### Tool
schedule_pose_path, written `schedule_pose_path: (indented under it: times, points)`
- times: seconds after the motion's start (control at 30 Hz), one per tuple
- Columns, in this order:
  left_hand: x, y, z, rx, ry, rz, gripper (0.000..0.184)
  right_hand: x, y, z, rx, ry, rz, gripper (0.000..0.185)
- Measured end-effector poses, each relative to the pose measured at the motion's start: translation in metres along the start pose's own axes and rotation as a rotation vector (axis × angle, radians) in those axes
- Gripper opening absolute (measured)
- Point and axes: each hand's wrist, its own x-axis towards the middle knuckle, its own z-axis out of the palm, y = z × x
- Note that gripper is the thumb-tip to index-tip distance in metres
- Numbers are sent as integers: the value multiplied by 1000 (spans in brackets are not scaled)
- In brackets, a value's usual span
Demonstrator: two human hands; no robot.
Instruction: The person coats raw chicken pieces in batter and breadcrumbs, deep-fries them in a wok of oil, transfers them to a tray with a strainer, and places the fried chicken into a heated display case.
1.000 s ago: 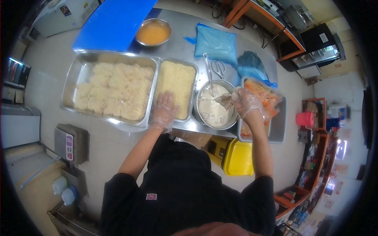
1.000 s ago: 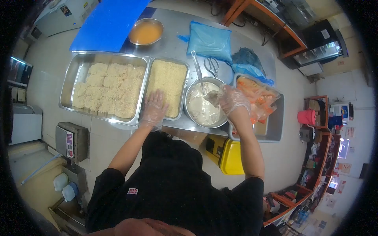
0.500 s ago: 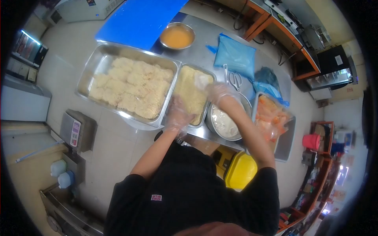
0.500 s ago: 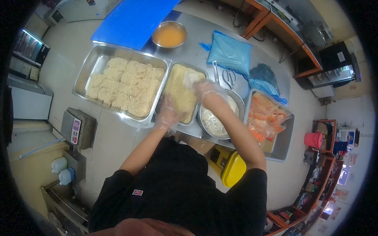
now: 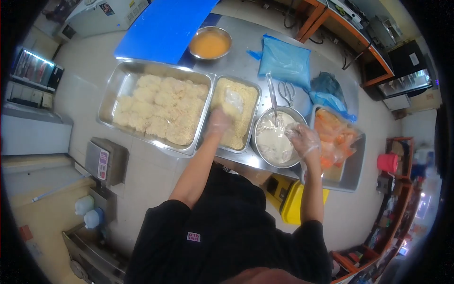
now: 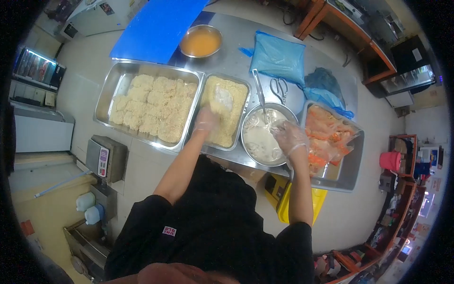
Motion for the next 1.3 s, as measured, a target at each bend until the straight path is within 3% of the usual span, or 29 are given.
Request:
schedule_pose_path:
  times: [0.1,0.17,0.23,0.27,0.33,0.37,0.43,0.5,0.6,0.67,0.8,0.9,1.0,1.07,1.13,1.2,1.3]
  points:
    - [-21,56,-32,3,63,-49,54,-10,8,7,25,3,50,31]
    - [-15,31,1,268,359,54,50,-12,7,2,17,-7,86,31]
    - [-22,19,13,560,488,210,48,-15,4,-1,32,-45,134,32]
    - [-25,10,13,717,463,314,47,-13,8,2,31,-43,120,32]
    - [-2,-16,20,634,287,300,52,-11,18,12,21,-46,97,33]
    - [41,-50,39,399,140,179,58,-13,18,13,48,-70,108,33]
    - [56,-45,30,102,-13,69,56,-9,16,13,98,-110,117,35]
    - [53,-26,16,-23,-45,92,43,-3,31,25,40,-81,52,36]
    - [-7,32,-21,152,65,61,52,1,28,24,8,-118,68,39]
    - [-22,-11,10,355,109,198,46,4,27,21,25,-125,89,39]
    - [-1,-42,35,242,-43,183,42,5,28,23,61,-87,68,38]
    - [24,-40,34,145,157,355,40,2,30,28,21,-61,34,36]
    - [60,-41,48,388,413,339,41,1,23,22,86,-76,69,35]
    - [61,-38,34,230,72,119,48,0,22,21,105,-73,76,34]
    - [32,-8,3,152,6,117,51,-2,30,29,59,-37,48,34]
    - [-29,17,-10,174,203,332,52,-5,27,25,95,-57,87,33]
    - [-31,14,22,443,236,656,61,-7,20,20,120,-91,122,33]
